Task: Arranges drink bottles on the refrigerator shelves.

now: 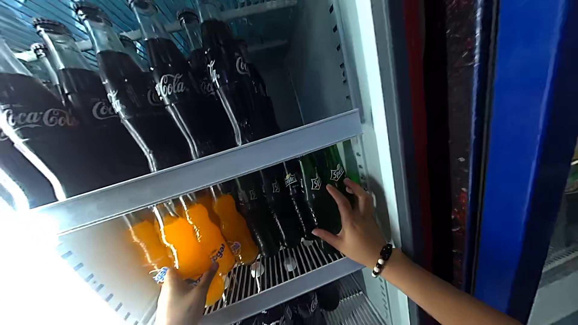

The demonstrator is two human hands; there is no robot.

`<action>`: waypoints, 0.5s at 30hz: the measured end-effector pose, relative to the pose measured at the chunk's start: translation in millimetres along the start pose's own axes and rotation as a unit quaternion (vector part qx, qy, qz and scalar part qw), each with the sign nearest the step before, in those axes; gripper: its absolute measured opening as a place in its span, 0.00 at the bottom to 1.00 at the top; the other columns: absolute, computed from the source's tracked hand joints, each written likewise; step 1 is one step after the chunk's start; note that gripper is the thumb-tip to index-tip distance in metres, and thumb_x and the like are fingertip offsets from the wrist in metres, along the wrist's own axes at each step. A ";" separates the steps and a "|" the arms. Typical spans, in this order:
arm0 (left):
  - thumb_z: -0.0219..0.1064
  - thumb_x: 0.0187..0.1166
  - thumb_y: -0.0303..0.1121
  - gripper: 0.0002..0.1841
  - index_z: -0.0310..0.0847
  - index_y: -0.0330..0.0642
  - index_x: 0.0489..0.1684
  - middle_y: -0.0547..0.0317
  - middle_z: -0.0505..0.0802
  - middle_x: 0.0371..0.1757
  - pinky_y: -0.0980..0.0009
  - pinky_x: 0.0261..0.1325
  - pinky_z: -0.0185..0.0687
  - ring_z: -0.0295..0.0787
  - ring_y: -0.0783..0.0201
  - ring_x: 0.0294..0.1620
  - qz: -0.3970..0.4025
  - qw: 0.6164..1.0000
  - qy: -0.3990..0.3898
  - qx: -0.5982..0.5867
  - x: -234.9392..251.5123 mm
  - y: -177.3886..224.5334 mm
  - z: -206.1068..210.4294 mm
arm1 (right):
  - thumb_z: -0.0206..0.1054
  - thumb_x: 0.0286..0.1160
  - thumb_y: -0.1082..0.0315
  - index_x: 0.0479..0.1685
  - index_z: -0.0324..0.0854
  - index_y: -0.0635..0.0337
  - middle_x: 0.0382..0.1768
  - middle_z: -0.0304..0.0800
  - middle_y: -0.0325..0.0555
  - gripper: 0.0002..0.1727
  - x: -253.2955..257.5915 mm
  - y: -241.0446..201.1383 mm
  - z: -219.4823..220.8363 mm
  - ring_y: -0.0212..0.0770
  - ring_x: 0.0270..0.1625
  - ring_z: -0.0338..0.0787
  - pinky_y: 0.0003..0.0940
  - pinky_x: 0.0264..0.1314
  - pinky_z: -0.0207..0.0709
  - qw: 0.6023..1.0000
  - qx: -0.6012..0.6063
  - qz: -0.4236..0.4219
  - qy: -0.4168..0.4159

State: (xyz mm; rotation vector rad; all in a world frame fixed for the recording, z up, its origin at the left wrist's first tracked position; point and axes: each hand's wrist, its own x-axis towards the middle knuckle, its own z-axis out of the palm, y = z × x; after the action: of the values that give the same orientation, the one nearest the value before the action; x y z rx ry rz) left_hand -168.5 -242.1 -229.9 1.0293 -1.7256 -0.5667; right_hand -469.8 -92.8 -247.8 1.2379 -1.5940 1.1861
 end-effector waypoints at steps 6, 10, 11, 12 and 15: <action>0.78 0.70 0.31 0.32 0.69 0.25 0.69 0.41 0.90 0.52 0.60 0.57 0.87 0.91 0.60 0.51 0.015 0.997 0.069 0.010 15.6 -26.5 -27.3 | 0.85 0.48 0.41 0.82 0.72 0.55 0.79 0.62 0.76 0.53 2.4 0.4 -4.4 0.73 0.67 0.76 0.65 0.59 0.78 0.997 0.061 0.014 -0.042; 0.75 0.74 0.27 0.34 0.61 0.20 0.75 0.31 0.85 0.60 0.57 0.65 0.82 0.87 0.51 0.60 0.005 0.997 0.081 0.016 22.4 -39.2 -40.9 | 0.88 0.49 0.44 0.88 0.63 0.53 0.88 0.48 0.75 0.58 3.7 -3.6 -8.2 0.77 0.76 0.72 0.69 0.56 0.81 0.990 0.075 0.067 -0.098; 0.74 0.75 0.26 0.36 0.57 0.20 0.78 0.28 0.83 0.65 0.56 0.68 0.80 0.85 0.49 0.65 0.008 0.996 0.089 0.019 23.8 -43.7 -40.9 | 0.87 0.48 0.45 0.88 0.62 0.53 0.88 0.46 0.75 0.59 4.6 -3.6 -7.0 0.76 0.71 0.77 0.66 0.50 0.84 0.989 0.080 0.071 -0.103; 0.73 0.77 0.27 0.38 0.52 0.21 0.81 0.27 0.80 0.69 0.55 0.72 0.78 0.82 0.46 0.70 0.004 0.995 0.097 0.032 24.4 -46.3 -39.7 | 0.87 0.48 0.45 0.88 0.61 0.54 0.88 0.45 0.75 0.60 5.2 -2.7 -5.3 0.74 0.65 0.82 0.63 0.45 0.85 0.988 0.085 0.071 -0.105; 0.73 0.79 0.31 0.46 0.41 0.25 0.89 0.22 0.71 0.79 0.45 0.78 0.71 0.75 0.35 0.78 0.005 0.981 0.152 0.119 21.8 -50.1 -27.7 | 0.87 0.47 0.43 0.90 0.57 0.53 0.90 0.41 0.74 0.63 5.2 -0.1 -4.0 0.69 0.61 0.86 0.59 0.43 0.86 0.986 0.089 0.066 -0.122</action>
State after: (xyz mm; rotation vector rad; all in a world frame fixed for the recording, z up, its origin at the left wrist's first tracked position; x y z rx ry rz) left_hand -127.2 -284.3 -246.3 1.2066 -1.5480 -0.1854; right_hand -470.7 -90.2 -241.9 1.4553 -1.8033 1.3241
